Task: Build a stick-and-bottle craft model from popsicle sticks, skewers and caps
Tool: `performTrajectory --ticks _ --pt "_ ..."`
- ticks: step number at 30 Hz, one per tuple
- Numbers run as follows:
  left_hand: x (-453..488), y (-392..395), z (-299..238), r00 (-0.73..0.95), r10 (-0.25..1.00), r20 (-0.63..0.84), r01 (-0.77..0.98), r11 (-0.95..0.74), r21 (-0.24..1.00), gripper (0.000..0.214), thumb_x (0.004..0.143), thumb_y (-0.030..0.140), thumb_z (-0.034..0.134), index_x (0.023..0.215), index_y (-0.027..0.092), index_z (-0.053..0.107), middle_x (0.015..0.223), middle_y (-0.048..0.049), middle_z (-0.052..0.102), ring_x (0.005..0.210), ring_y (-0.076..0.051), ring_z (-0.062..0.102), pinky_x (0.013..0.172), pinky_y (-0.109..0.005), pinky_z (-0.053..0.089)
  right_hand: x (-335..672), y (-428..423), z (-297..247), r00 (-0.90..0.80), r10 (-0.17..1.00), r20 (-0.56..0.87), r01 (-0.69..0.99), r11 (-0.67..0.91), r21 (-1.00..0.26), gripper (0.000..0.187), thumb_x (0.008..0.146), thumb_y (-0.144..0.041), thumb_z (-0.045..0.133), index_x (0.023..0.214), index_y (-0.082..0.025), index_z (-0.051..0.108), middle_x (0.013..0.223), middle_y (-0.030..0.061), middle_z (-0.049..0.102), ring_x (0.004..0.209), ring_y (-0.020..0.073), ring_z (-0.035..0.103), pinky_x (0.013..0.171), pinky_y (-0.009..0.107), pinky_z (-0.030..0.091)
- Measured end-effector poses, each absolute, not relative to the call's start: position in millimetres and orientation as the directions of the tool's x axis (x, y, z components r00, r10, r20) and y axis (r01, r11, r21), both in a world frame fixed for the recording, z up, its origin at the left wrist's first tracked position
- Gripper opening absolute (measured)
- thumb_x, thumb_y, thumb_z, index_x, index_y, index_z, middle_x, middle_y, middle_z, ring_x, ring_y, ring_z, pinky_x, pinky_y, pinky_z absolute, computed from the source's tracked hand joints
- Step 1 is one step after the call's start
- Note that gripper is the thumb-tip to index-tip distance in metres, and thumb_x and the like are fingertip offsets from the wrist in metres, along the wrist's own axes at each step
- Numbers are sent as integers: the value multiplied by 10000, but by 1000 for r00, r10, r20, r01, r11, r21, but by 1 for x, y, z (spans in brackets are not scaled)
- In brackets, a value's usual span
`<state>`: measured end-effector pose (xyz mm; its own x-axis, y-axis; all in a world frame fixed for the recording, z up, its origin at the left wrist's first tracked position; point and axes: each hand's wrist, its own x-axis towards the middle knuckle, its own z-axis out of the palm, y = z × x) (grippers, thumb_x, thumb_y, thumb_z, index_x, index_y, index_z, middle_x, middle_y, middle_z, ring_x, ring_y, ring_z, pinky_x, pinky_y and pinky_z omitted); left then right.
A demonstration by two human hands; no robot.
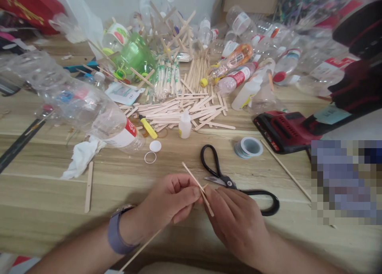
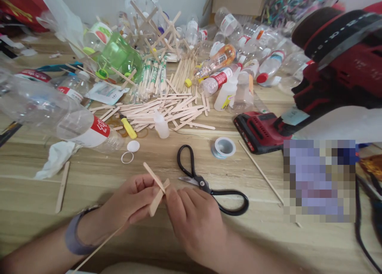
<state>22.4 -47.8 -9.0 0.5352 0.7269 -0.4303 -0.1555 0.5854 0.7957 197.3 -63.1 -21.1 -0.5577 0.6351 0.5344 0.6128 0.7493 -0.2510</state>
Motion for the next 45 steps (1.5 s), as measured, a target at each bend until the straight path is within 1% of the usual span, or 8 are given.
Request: performTrajectory --ticks 5,8,11,14,18,22,31,45 --pt "16 -45 -2 622 710 -329 -101 490 866 400 827 544 602 708 172 517 415 109 355 337 -33 258 364 -174 186 200 -60 -14 -576 586 570 586 782 -212 179 946 -82 358 984 -111 530 617 20 563 543 160 460 532 293 325" --pt "12 -44 1 646 698 -311 -95 477 874 398 855 551 569 741 173 521 423 97 373 348 -41 274 370 -183 181 200 -62 -6 -521 671 527 527 739 -419 194 994 -220 389 873 -153 525 621 9 538 560 142 453 541 273 330" --pt "11 -44 0 627 725 -285 -112 446 888 401 864 555 558 756 170 525 460 81 392 373 -46 281 379 -194 171 200 -64 1 -467 840 277 297 444 -846 382 1025 -371 307 757 -176 497 633 -4 505 566 106 449 530 228 343" --pt "12 -45 -4 623 747 -233 -164 415 895 391 875 538 553 757 165 528 477 81 368 394 -46 260 387 -197 179 198 -66 3 -498 866 -37 55 -11 -998 458 1017 -421 309 665 -172 461 576 -25 432 519 78 388 480 199 303" --pt "13 -48 -6 565 779 -273 -168 432 886 354 868 508 585 785 169 520 532 72 407 431 -49 287 393 -185 205 195 -65 1 -607 741 -286 -224 -505 -833 473 942 -545 444 652 -173 434 491 -76 311 419 47 238 396 185 179" --pt "10 -50 8 569 739 -360 -91 492 866 296 887 468 577 831 181 531 518 85 409 417 -49 286 394 -183 206 197 -66 3 -700 628 -340 -284 -682 -673 468 894 -563 523 652 -167 463 424 -89 313 364 35 209 352 178 122" --pt "11 -57 44 563 759 -327 145 298 943 249 963 341 479 816 193 615 766 16 662 732 -107 574 671 -209 429 197 -73 3 -810 544 -219 -358 -754 -550 340 932 -477 536 814 -159 514 463 -99 357 368 29 236 353 147 177" --pt "14 -59 70 603 792 -97 450 -237 861 224 944 157 449 846 213 642 762 56 665 654 -85 557 591 -177 377 200 -74 1 -843 531 -84 -383 -702 -600 357 915 -473 565 775 -151 499 519 -89 374 394 21 221 341 127 167"
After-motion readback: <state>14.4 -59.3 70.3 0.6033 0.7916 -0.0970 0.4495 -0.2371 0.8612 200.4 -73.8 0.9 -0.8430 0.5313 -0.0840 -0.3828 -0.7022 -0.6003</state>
